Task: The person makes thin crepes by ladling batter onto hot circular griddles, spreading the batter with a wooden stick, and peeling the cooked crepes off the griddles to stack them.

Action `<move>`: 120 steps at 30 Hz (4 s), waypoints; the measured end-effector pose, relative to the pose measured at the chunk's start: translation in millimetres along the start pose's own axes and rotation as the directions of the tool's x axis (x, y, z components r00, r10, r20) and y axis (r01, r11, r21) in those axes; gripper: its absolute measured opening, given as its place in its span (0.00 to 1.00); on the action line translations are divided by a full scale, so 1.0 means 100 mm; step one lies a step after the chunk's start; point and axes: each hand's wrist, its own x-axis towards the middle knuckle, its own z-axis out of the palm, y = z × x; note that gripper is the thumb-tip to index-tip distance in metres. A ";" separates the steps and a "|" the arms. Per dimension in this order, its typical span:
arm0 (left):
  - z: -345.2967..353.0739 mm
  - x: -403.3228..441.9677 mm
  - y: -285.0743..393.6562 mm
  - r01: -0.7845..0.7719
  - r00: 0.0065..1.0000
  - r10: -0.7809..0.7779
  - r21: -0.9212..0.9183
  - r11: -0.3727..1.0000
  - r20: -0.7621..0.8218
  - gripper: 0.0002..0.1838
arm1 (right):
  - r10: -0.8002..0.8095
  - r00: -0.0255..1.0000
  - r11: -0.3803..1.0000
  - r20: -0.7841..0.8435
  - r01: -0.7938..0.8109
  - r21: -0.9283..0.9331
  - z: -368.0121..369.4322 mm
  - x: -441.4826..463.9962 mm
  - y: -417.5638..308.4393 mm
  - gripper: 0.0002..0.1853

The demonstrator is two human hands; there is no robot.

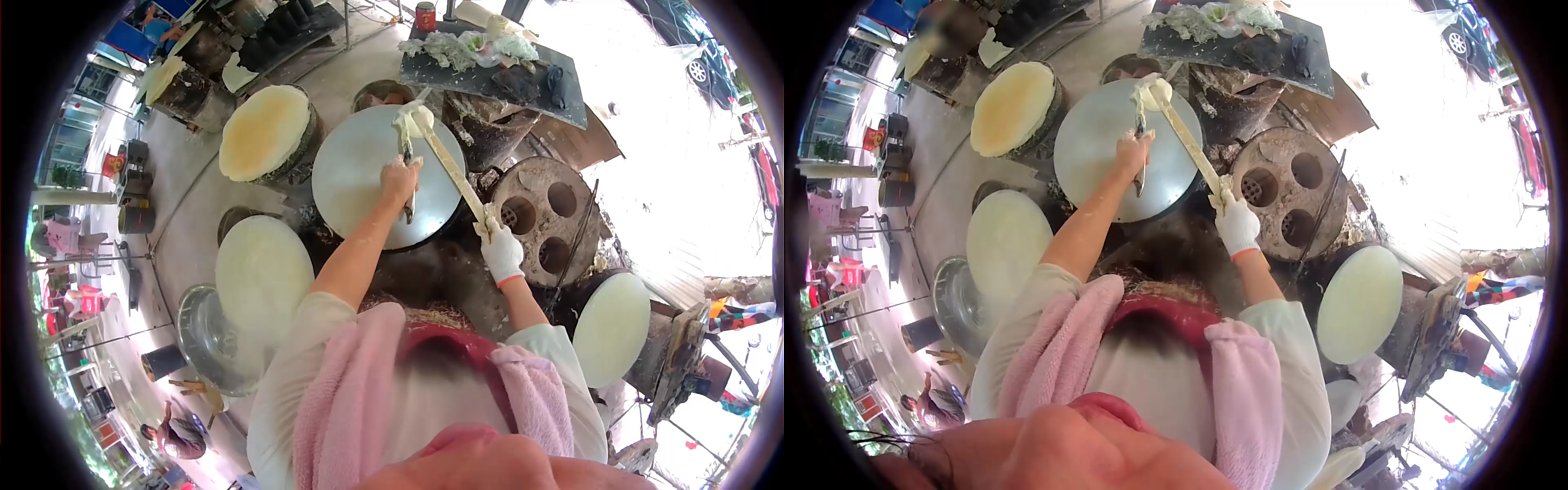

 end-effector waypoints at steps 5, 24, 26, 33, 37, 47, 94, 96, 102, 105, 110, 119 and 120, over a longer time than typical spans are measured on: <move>-0.04 0.25 -0.68 -0.038 0.955 0.209 0.611 0.791 -0.211 0.32 | 0.126 0.992 0.859 -0.007 -0.105 0.501 -0.03 -0.14 0.00 0.25; -1.91 -0.70 -1.16 -0.561 0.718 0.584 0.181 0.808 -0.378 0.14 | -0.082 0.988 0.730 0.130 -0.030 0.683 0.38 0.34 -0.83 0.27; -1.97 -0.83 -1.26 -0.483 0.812 0.485 0.093 0.871 -0.324 0.13 | 0.066 0.996 0.755 0.064 -0.092 0.649 0.31 0.44 -0.59 0.26; -1.86 -1.20 -1.14 -0.363 0.890 0.412 0.244 0.899 -0.195 0.14 | -0.152 0.809 0.574 0.567 -0.395 0.717 0.43 0.60 -1.19 0.23; -1.81 -1.35 -1.46 -0.114 0.339 0.898 0.935 0.335 -0.280 0.09 | -0.115 0.946 0.683 0.303 -0.146 0.715 0.28 1.13 -0.51 0.22; -1.61 -2.13 -1.85 0.092 0.710 0.558 0.842 0.532 -0.430 0.23 | -0.451 0.764 0.714 0.461 0.000 0.700 0.19 1.62 -0.71 0.21; -1.20 -1.83 -1.59 0.267 0.888 0.043 0.591 0.761 -0.457 0.14 | -0.500 0.497 0.788 0.709 -0.078 0.611 -0.16 2.52 -0.35 0.23; -1.15 -1.72 -1.55 0.275 0.904 0.032 0.637 0.720 -0.427 0.14 | -0.574 0.670 0.729 0.472 0.155 0.667 -0.07 2.59 -0.42 0.24; -1.06 -1.92 -1.51 0.241 0.960 -0.016 0.793 0.560 -0.280 0.15 | -0.743 0.337 0.668 0.579 0.321 0.671 0.37 2.26 -0.63 0.23; -0.98 -2.36 -1.46 0.171 0.985 -0.063 0.830 0.531 -0.162 0.19 | -0.444 0.264 0.887 0.856 -0.003 0.462 0.05 2.03 -0.54 0.23; -0.60 -2.76 -1.61 -0.015 0.957 -0.269 0.942 0.335 0.111 0.27 | -0.404 0.425 0.845 0.810 -0.167 0.508 -0.52 1.19 -0.02 0.28; -1.59 -2.87 -1.49 -0.375 0.857 0.491 0.465 0.802 -0.155 0.17 | -0.401 0.503 0.141 0.766 -0.792 0.594 0.70 -0.53 -1.49 0.12; -1.71 -2.87 -1.68 -0.394 0.766 0.634 0.697 0.599 -0.111 0.16 | -0.311 0.535 0.205 0.786 -0.769 0.605 0.81 -0.64 -1.87 0.13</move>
